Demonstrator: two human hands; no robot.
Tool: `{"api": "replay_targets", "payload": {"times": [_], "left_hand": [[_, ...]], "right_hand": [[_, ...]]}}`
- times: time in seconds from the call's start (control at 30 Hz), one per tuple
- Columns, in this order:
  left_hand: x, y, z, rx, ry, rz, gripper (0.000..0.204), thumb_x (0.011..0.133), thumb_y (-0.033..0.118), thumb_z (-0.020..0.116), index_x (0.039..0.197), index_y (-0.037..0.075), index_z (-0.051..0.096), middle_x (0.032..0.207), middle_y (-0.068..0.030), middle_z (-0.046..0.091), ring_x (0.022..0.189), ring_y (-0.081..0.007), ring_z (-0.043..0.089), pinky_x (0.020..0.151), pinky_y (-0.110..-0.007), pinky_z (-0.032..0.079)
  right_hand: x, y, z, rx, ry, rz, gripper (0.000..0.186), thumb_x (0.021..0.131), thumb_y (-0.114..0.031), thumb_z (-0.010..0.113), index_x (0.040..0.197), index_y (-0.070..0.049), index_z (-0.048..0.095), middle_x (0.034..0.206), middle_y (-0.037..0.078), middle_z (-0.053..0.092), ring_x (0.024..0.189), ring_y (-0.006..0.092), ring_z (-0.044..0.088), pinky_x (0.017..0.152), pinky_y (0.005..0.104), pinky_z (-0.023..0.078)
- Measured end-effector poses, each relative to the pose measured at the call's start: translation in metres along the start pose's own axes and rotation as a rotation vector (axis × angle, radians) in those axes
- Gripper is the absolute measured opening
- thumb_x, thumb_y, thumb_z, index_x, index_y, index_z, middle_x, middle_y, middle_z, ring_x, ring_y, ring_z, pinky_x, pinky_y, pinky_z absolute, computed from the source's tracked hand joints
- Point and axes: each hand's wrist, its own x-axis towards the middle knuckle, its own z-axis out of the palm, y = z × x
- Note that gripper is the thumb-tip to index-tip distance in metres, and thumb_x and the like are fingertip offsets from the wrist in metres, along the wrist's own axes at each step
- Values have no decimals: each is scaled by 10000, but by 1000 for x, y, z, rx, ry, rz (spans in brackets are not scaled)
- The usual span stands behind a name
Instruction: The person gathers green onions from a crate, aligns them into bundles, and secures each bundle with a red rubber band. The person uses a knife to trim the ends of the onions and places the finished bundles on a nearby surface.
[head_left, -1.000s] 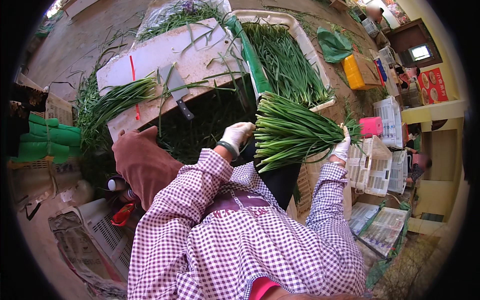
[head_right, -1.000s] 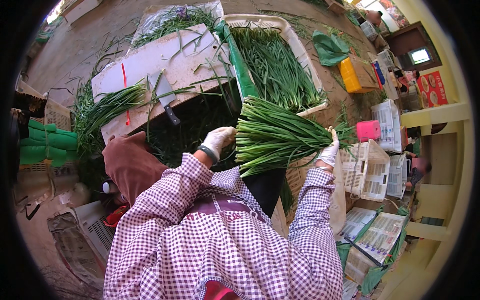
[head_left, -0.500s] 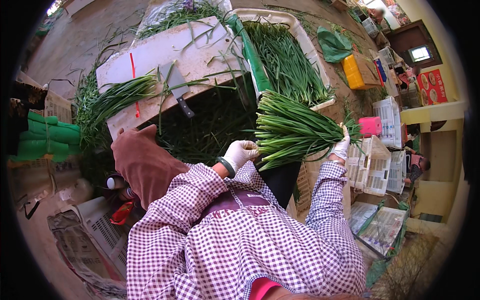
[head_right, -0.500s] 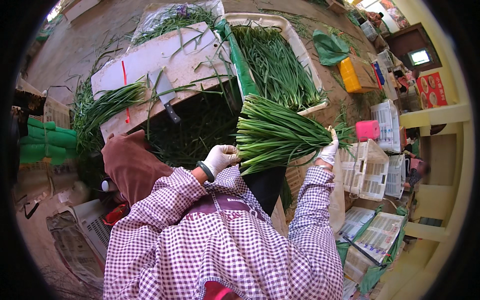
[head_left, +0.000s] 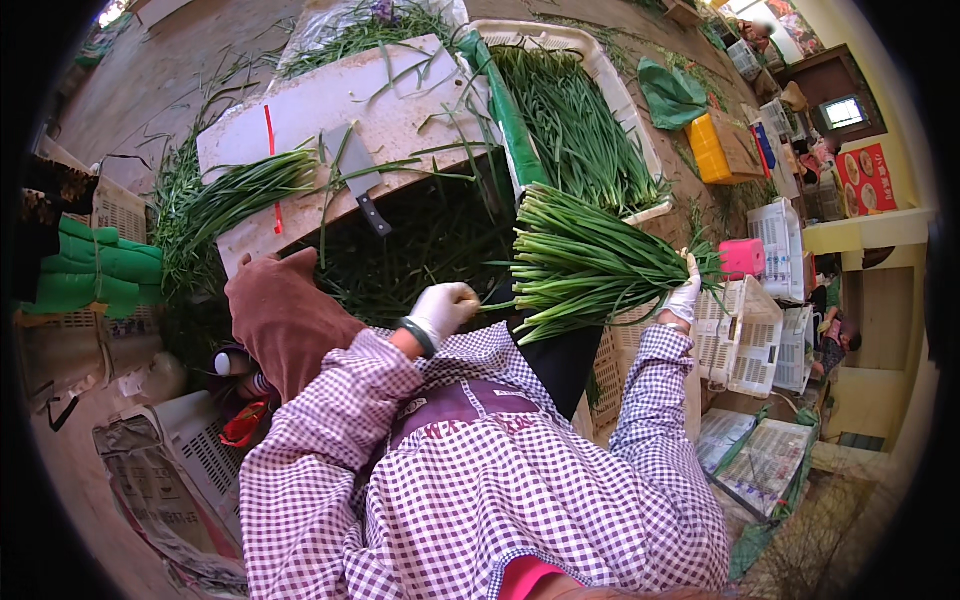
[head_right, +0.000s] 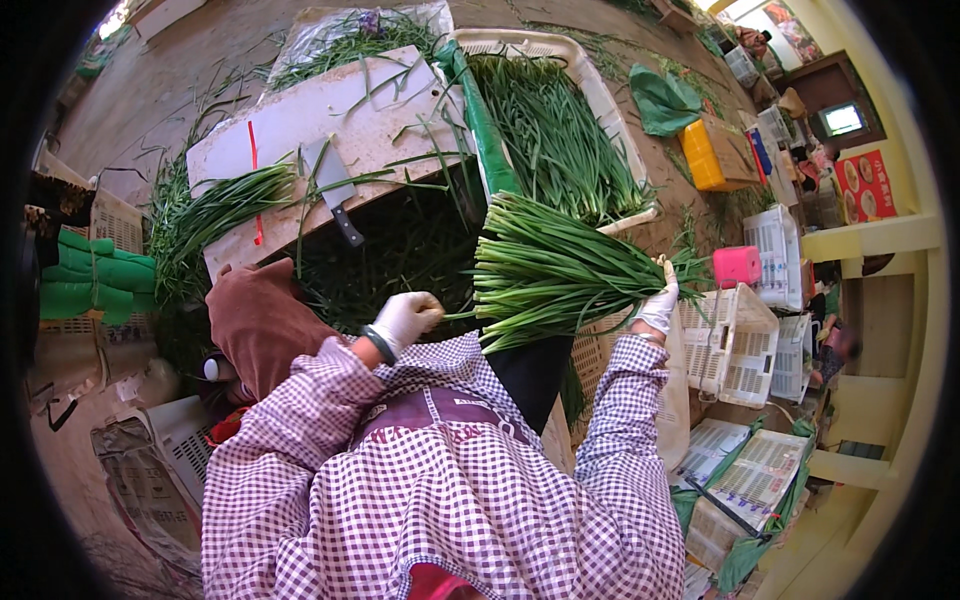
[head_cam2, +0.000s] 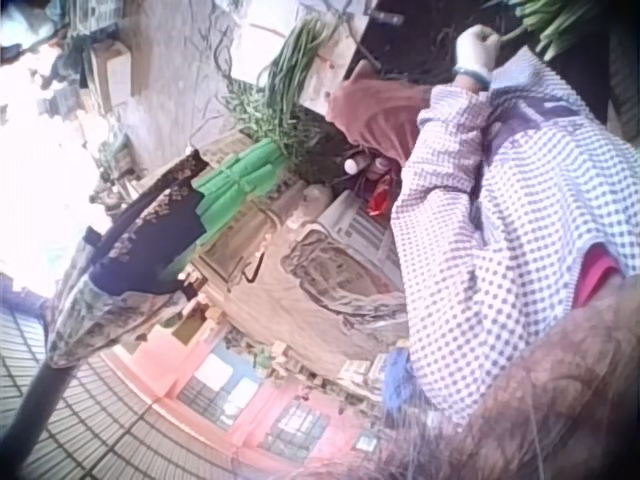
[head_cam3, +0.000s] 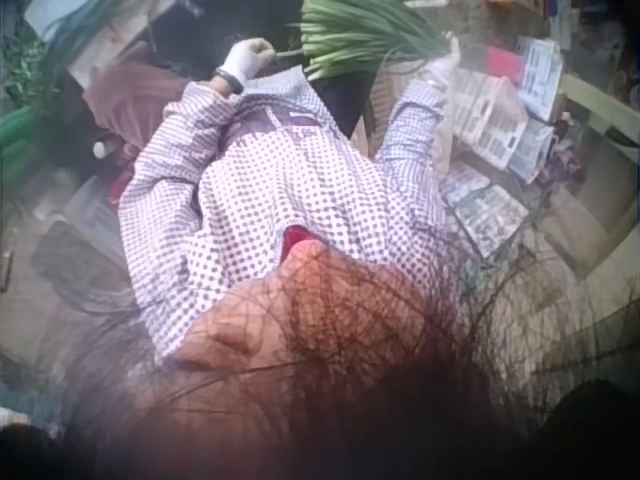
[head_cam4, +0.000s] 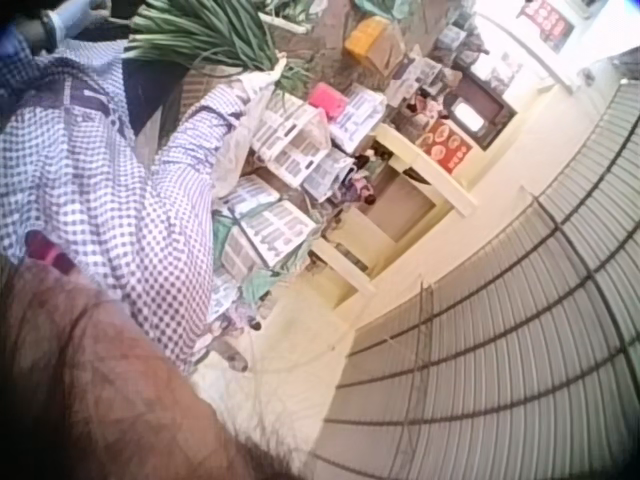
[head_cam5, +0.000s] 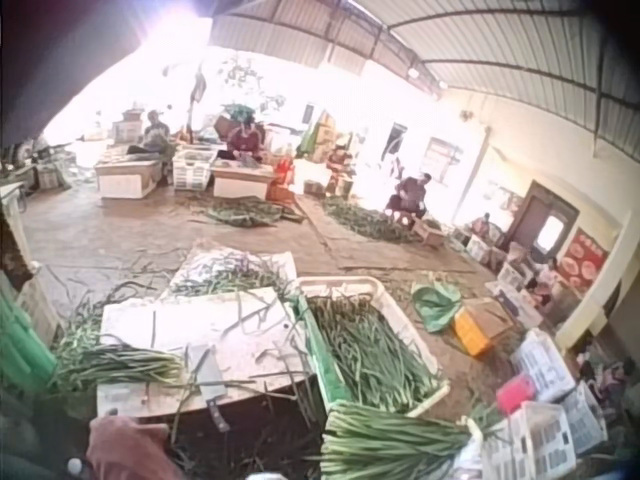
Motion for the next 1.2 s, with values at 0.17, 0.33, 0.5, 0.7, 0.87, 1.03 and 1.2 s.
{"api": "replay_targets", "payload": {"times": [0.17,0.33,0.5,0.7,0.87,1.03,1.2], "left_hand": [[-10,-32,-94,1167,59,-328,206,844,152,540,856,97,738,880,-134,705,812,-293,687,665,-387,548],[-8,-9,-75,1212,214,45,212,758,144,614,950,153,704,948,-111,616,911,-276,604,745,-392,493],[53,-27,20,-388,-133,181,537,959,402,506,1314,-1,488,1294,-162,555,1137,-244,564,965,-356,436],[109,-17,55,-912,-171,-351,529,968,402,445,1374,66,406,1267,-103,570,1131,-226,565,975,-390,426],[132,-21,75,-1073,-263,-184,354,901,170,590,1243,97,530,1085,-30,636,925,-161,637,834,-316,514],[135,2,72,-1394,-422,-37,376,888,187,573,1241,68,520,1127,-86,617,1023,-217,601,905,-400,497],[87,57,42,-1370,-483,140,517,872,281,612,1320,64,471,1185,-62,591,978,-159,586,880,-311,477]], "right_hand": [[-10,-6,9,-87,-16,-41,205,932,-260,553,1010,-101,657,889,45,658,812,184,620,761,341,533],[-12,-10,14,-57,-15,-16,199,942,-255,540,1005,-104,655,876,37,659,801,180,624,752,343,539],[3,-2,12,-55,-63,17,197,951,-252,533,1001,-110,660,885,40,668,804,176,632,748,340,545],[17,-7,-9,-47,-103,27,205,946,-264,551,1036,-120,665,891,23,665,808,166,636,753,334,553],[17,-3,-4,-26,-204,92,214,951,-246,539,1047,-106,669,861,29,684,764,155,648,724,323,557],[30,3,-6,60,-259,135,233,962,-223,518,1079,-80,660,832,37,690,713,153,648,673,300,551],[-29,-10,47,269,-339,82,235,959,-222,529,1126,-72,597,805,-23,533,775,114,507,831,293,452]]}}
